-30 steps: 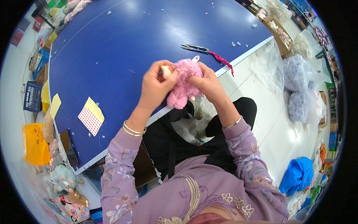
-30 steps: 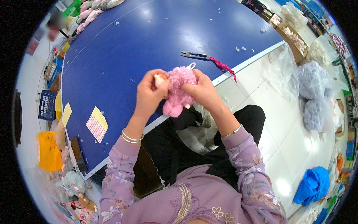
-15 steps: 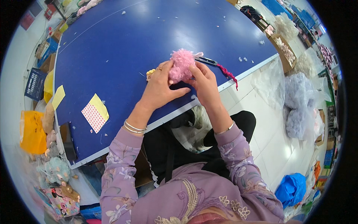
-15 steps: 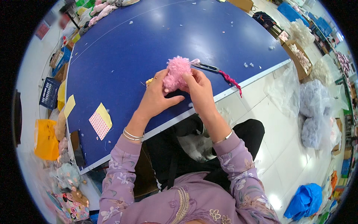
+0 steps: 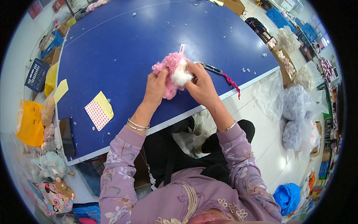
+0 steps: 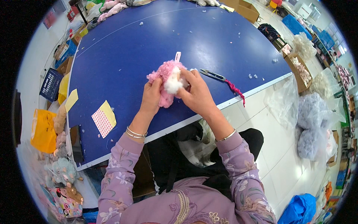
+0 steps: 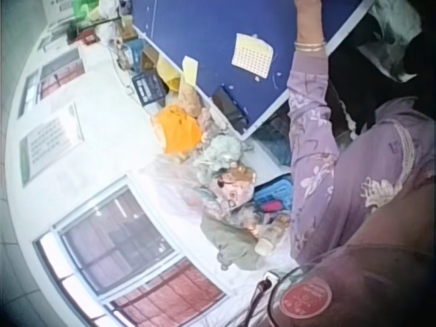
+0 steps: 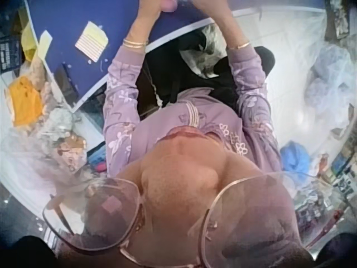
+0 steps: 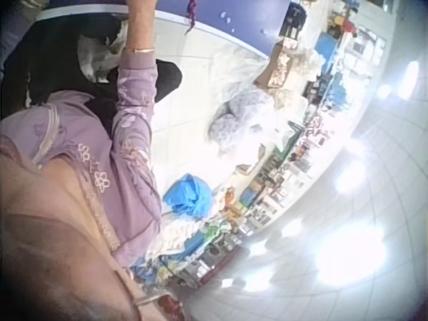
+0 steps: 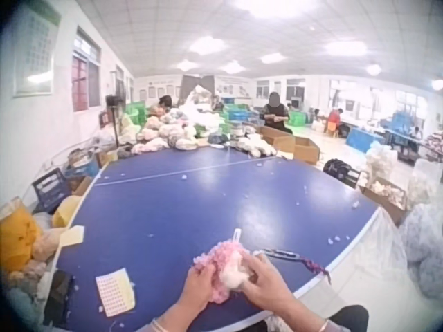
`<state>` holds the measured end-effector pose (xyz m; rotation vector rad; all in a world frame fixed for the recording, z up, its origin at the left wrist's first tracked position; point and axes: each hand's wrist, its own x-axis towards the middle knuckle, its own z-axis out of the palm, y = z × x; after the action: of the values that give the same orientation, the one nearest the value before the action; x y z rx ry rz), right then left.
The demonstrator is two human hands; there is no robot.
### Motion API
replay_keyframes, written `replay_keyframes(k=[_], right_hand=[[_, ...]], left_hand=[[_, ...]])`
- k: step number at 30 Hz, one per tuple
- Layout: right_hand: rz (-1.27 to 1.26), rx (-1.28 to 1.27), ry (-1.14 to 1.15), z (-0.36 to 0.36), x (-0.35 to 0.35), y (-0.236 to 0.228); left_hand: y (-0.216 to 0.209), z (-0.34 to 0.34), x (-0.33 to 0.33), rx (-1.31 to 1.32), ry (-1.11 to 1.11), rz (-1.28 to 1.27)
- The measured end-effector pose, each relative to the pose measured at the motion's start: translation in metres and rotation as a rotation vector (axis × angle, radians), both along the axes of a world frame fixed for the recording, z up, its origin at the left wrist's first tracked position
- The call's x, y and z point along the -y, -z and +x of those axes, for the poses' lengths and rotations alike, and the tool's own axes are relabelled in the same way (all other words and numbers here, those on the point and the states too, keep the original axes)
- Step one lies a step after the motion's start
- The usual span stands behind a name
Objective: The person stuffs a pink plush toy with white cotton-like filling by hand. They repeatedly open the toy, insert filling, and adjust the stuffing to shape the toy.
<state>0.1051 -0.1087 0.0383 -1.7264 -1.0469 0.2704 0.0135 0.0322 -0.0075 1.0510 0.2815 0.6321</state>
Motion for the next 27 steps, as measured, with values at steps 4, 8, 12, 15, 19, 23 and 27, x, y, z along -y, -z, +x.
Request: replay_keyframes(k=[4, 8, 12, 15, 19, 23, 27], right_hand=[[0.025, 0.091, 0.006, -0.010, -0.007, -0.009], [0.059, 0.180, 0.160, -0.008, -0.014, 0.003], [0.237, 0.198, 0.202, 0.005, -0.016, 0.011], [0.338, -0.041, 0.339, 0.026, -0.012, -0.002], [0.063, 0.440, 0.456, 0.064, -0.013, 0.015], [0.176, 0.222, 0.316, 0.033, -0.018, -0.022], [0.018, 0.002, 0.088, 0.007, -0.039, -0.022]], left_hand=[[0.005, -0.001, -0.008, -0.048, -0.007, 0.112], [0.004, -0.004, -0.005, -0.060, 0.037, 0.167], [-0.004, -0.002, -0.005, -0.094, -0.083, 0.147], [-0.001, -0.001, -0.017, -0.109, -0.173, 0.068], [-0.017, -0.004, -0.018, -0.053, -0.211, 0.024], [-0.011, -0.005, -0.020, -0.081, -0.283, 0.148], [-0.010, -0.006, -0.013, -0.144, -0.311, 0.399]])
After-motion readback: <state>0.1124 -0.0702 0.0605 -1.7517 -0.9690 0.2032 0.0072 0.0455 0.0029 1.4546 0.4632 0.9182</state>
